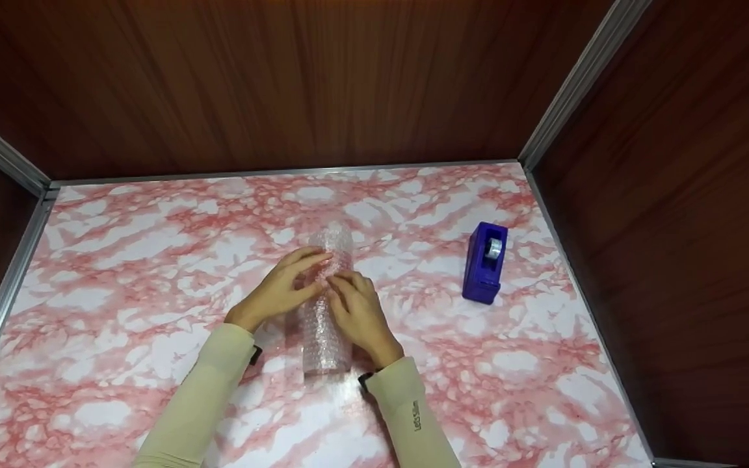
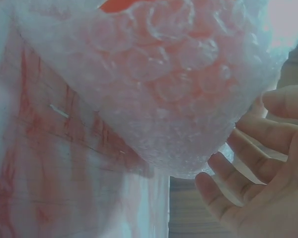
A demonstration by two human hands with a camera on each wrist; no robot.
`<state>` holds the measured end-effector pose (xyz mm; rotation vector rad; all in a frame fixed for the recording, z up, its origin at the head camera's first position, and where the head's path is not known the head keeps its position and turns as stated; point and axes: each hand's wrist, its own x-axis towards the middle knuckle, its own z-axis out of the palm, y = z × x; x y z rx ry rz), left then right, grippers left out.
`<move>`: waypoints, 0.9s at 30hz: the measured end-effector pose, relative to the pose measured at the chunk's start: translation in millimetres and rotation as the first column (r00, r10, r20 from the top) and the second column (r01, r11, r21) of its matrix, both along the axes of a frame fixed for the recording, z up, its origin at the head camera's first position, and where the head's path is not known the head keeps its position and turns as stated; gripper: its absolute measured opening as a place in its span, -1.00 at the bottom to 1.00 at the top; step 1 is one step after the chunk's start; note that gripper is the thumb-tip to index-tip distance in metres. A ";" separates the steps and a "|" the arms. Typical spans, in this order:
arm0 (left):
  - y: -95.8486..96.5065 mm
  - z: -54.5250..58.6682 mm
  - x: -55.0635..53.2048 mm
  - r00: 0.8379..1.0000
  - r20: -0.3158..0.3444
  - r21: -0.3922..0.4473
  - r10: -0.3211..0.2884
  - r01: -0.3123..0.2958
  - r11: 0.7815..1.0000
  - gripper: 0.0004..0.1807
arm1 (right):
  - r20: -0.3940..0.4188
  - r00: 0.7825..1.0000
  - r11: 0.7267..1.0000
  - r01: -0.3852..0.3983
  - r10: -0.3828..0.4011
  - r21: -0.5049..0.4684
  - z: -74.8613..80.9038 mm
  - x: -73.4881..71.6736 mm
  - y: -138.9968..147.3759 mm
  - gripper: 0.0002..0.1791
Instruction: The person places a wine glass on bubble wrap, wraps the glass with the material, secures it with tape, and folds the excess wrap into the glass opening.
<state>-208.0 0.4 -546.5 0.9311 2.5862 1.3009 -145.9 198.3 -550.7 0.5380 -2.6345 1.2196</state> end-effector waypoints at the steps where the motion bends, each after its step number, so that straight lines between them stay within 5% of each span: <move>1: -0.1 -0.2 -0.8 1.000 0.000 0.002 -0.005 0.005 1.000 -0.37 | 0.003 1.000 1.000 -0.001 0.001 -0.003 0.1 -0.1 -0.2 -0.64; 12: 0.5 -3.3 -6.2 0.999 0.051 -0.055 0.000 0.003 0.998 -0.23 | 0.031 0.999 1.000 -0.007 0.008 -0.004 -0.2 0.2 -0.5 -0.64; 21: -0.2 -1.8 -7.5 1.000 0.024 -0.101 0.003 0.000 0.995 -0.14 | 0.019 1.000 1.000 -0.018 0.018 0.005 1.4 -0.9 -1.6 -0.64; 27: 1.0 -1.5 -6.7 0.999 0.031 -0.093 0.010 -0.007 0.996 -0.18 | 0.092 0.995 0.999 -0.047 0.048 -0.009 7.3 -1.9 5.3 -0.63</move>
